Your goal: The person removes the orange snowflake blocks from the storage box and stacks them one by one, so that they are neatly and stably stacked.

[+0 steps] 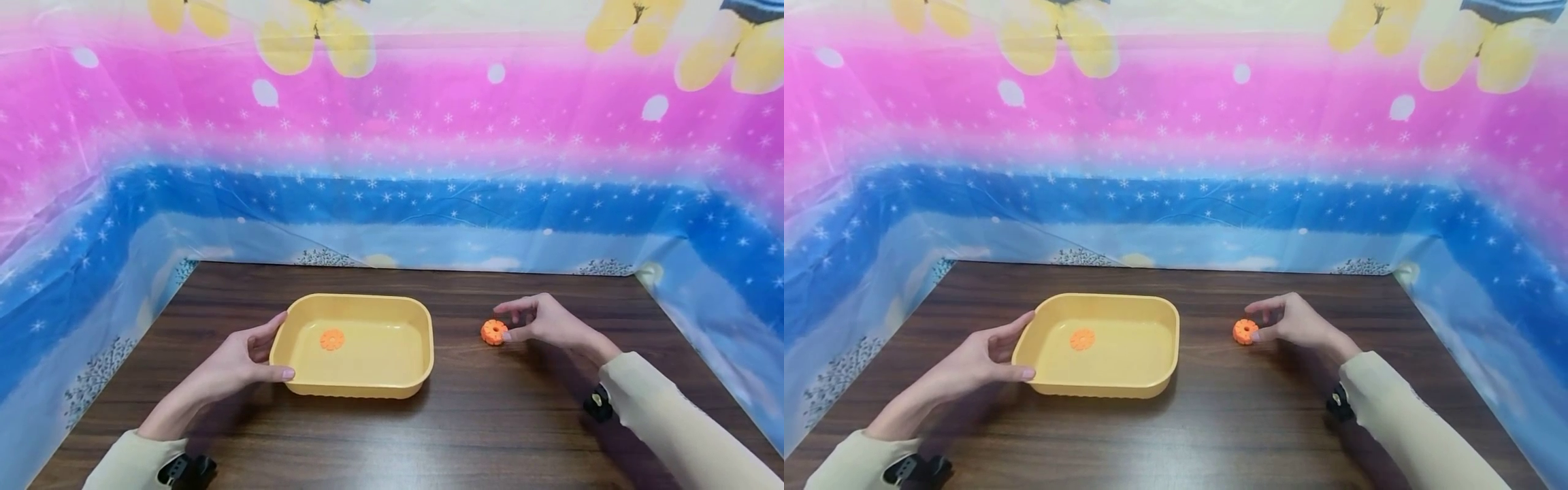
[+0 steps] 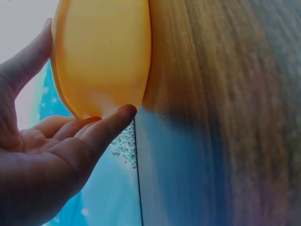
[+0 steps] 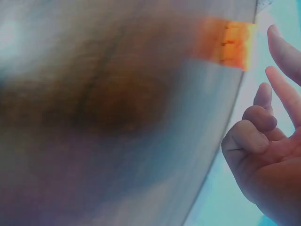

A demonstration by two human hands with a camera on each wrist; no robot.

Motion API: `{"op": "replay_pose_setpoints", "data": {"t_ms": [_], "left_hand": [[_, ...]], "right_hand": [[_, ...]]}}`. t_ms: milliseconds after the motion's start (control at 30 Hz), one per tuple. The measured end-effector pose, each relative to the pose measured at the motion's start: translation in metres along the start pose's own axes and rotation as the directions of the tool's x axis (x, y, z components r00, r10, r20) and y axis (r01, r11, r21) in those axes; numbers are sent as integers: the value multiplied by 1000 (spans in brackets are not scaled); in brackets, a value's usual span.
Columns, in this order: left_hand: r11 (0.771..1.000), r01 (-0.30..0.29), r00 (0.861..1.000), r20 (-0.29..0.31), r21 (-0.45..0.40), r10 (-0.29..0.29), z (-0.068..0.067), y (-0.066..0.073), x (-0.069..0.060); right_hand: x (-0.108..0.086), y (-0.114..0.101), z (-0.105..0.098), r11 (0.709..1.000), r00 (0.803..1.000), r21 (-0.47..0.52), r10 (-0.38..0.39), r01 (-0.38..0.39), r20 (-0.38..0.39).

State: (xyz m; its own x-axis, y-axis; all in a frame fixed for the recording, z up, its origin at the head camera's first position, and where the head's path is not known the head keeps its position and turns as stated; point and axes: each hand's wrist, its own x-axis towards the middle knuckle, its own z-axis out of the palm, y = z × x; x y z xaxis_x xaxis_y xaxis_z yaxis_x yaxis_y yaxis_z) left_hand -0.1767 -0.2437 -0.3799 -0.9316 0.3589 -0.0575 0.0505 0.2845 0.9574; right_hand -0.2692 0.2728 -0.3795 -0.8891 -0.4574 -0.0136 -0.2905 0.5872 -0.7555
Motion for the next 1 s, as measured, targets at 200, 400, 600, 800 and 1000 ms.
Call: {"op": "replay_pose_setpoints", "data": {"t_ms": [200,400,600,800,1000], "left_hand": [[999,28,999,-23,26,-28,-1,1,1],[999,35,999,-15,0,-35,1,2,0],[999,22,1000,3,-26,-22,2,2,-1],[999,31,1000,-2,-24,-31,2,1,-1],[999,41,999,-5,-30,-42,2,2,-3]], "right_hand": [[0,-45,-3,999,999,-26,-44,44,23],[14,-65,6,996,996,-41,-81,83,48],[37,-67,18,993,992,-73,-91,97,89],[52,-91,29,988,982,-64,-130,140,138],[69,-115,46,977,961,-35,-197,208,196]]}}
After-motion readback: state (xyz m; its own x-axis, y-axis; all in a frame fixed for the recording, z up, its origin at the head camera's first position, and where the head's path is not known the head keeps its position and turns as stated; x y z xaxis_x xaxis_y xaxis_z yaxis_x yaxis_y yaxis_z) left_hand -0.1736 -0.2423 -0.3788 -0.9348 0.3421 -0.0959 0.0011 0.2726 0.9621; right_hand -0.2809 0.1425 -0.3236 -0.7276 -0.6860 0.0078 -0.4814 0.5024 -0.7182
